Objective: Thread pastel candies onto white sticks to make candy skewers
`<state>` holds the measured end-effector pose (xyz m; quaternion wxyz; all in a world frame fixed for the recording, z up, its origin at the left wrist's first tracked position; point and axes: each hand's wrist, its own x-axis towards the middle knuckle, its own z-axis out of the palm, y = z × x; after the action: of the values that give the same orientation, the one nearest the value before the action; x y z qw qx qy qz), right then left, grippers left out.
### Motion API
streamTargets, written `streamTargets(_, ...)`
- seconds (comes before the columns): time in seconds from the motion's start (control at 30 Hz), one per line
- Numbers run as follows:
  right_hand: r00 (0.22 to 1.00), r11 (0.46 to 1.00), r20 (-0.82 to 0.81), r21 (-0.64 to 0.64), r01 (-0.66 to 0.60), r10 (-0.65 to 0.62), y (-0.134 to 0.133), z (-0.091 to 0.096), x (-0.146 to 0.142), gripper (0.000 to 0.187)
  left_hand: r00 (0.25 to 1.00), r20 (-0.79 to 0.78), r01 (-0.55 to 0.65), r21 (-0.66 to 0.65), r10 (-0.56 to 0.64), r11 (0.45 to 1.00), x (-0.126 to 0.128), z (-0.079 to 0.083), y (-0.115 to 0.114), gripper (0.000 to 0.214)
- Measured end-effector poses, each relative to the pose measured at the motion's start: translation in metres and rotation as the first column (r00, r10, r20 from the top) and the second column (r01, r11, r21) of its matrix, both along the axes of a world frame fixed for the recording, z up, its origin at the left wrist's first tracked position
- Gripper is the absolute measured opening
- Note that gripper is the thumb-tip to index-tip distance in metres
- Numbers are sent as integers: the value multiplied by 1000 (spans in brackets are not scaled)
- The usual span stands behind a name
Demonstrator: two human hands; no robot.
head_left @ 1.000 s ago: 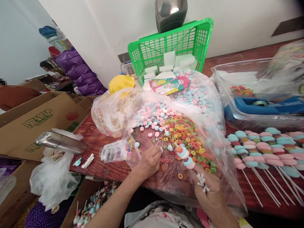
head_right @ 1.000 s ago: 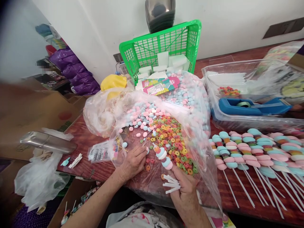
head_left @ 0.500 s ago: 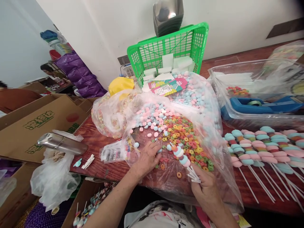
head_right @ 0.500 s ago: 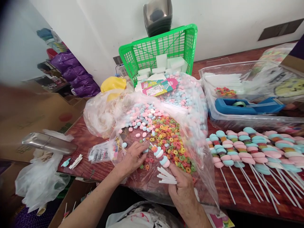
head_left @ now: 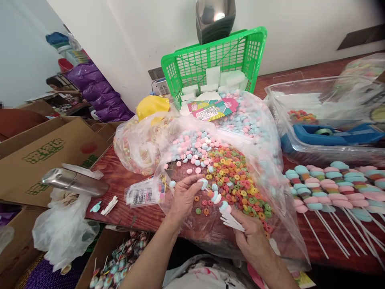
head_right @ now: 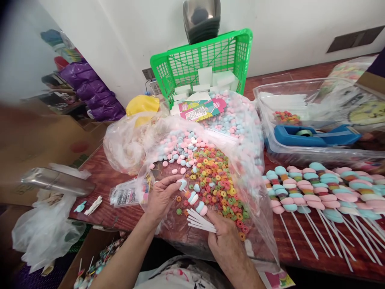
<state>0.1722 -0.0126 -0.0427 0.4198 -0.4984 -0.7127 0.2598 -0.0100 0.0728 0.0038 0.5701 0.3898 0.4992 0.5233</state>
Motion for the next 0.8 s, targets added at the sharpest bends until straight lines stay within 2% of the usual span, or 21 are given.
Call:
streamTargets(0.13, 1000, 1000, -22, -24, 21, -21, 0, 3, 0, 55, 998, 56, -44, 11, 43, 999, 8, 0, -4, 26)
streamTargets(0.3, 999, 998, 30, -37, 41, -40, 0, 3, 2, 55, 999, 45, -2, 32, 0, 999, 6, -6, -5, 25)
streamTargets(0.37, 998, 998, 50, -48, 44, -41, -1, 1, 2, 55, 1000, 6, 11, 61, -12, 998, 5, -8, -5, 25)
streamTargets(0.43, 996, 997, 68, -50, 63, -60, -1, 1, 2, 53, 994, -108, 30, 141, -15, 990, 5, -10, -6, 23)
streamTargets(0.5, 992, 995, 97, -46, 86, -82, -2, 2, 2, 51, 966, -260, 76, 279, -1, 957, 5, -10, -8, 20)
streamTargets(0.63, 983, 993, 150, -42, 113, -106, -2, 7, 2, 48, 892, -448, 208, 524, 59, 826, 6, -13, -12, 25)
streamTargets(0.7, 985, 992, 139, -46, 114, -106, -2, 10, 1, 48, 874, -477, 230, 571, 90, 788, 6, -15, -13, 27)
streamTargets(0.8, 992, 995, 105, -65, 78, -71, -2, 11, 0, 51, 868, -490, 251, 572, 80, 781, 6, -17, -12, 23)
